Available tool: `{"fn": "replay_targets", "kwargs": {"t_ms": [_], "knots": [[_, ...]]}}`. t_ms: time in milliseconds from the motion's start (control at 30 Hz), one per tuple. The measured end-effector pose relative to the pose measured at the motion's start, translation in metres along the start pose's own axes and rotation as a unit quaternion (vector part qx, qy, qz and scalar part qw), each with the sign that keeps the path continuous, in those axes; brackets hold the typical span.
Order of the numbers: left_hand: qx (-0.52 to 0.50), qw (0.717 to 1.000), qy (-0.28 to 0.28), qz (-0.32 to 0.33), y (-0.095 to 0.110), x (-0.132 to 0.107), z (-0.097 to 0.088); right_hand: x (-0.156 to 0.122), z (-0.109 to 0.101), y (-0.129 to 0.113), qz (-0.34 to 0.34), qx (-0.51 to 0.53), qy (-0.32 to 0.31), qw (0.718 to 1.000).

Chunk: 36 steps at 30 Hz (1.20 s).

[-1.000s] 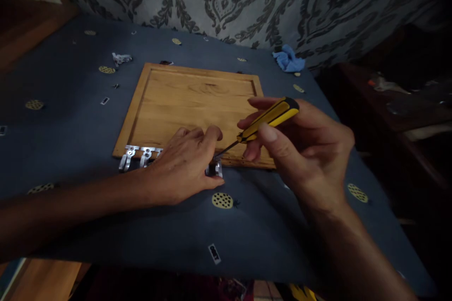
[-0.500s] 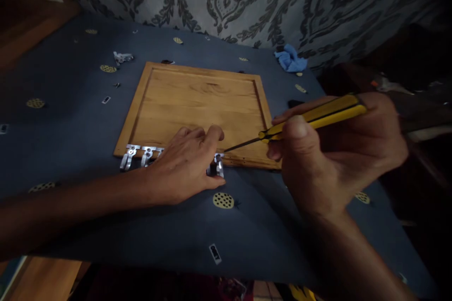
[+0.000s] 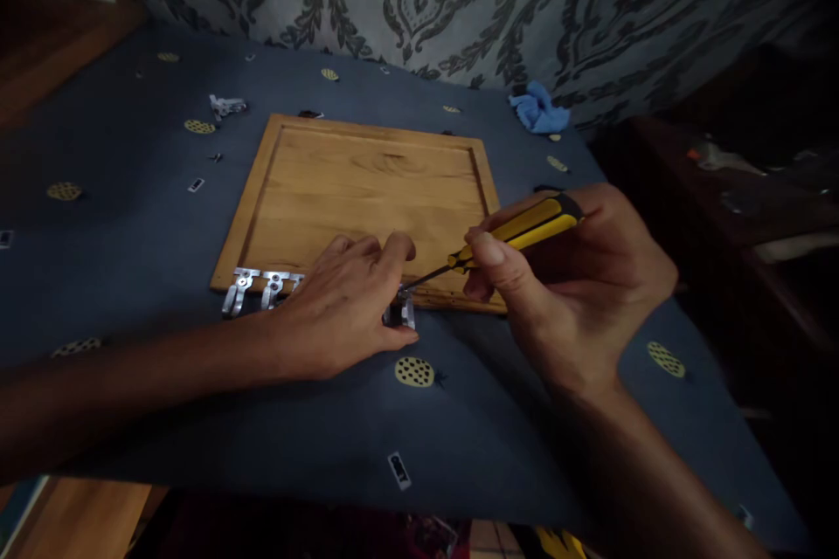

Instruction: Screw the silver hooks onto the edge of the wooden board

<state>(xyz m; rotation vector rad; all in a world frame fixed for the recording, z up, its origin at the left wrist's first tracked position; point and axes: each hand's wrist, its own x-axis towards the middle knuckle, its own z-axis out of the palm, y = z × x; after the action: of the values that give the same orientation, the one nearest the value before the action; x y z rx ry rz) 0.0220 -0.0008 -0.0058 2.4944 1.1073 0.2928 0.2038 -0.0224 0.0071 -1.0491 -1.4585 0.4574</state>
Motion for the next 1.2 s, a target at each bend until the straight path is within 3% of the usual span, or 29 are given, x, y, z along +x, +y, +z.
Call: {"fn": "replay_targets", "kwargs": {"t_ms": [367, 667, 900, 1000, 1200], "knots": [[-0.013, 1.000, 0.012, 0.007, -0.002, -0.001, 0.002, 0.012, -0.014, -0.009, 0.019, 0.038, -0.156, 0.987], [-0.003, 1.000, 0.010, -0.003, 0.000, 0.000, 0.001, 0.001, -0.001, -0.003, 0.035, 0.032, -0.044, 0.998], [-0.004, 1.000, 0.006, -0.006, -0.001, 0.000, 0.001, -0.005, 0.003, 0.003, -0.052, 0.008, 0.031, 0.998], [-0.010, 1.000, -0.001, -0.003, -0.001, 0.000, 0.001, -0.002, 0.002, 0.001, -0.059, 0.026, 0.067, 0.996], [-0.004, 1.000, 0.004, -0.004, 0.000, 0.000, 0.000, 0.000, 0.004, -0.003, -0.029, 0.029, 0.026, 0.999]]}}
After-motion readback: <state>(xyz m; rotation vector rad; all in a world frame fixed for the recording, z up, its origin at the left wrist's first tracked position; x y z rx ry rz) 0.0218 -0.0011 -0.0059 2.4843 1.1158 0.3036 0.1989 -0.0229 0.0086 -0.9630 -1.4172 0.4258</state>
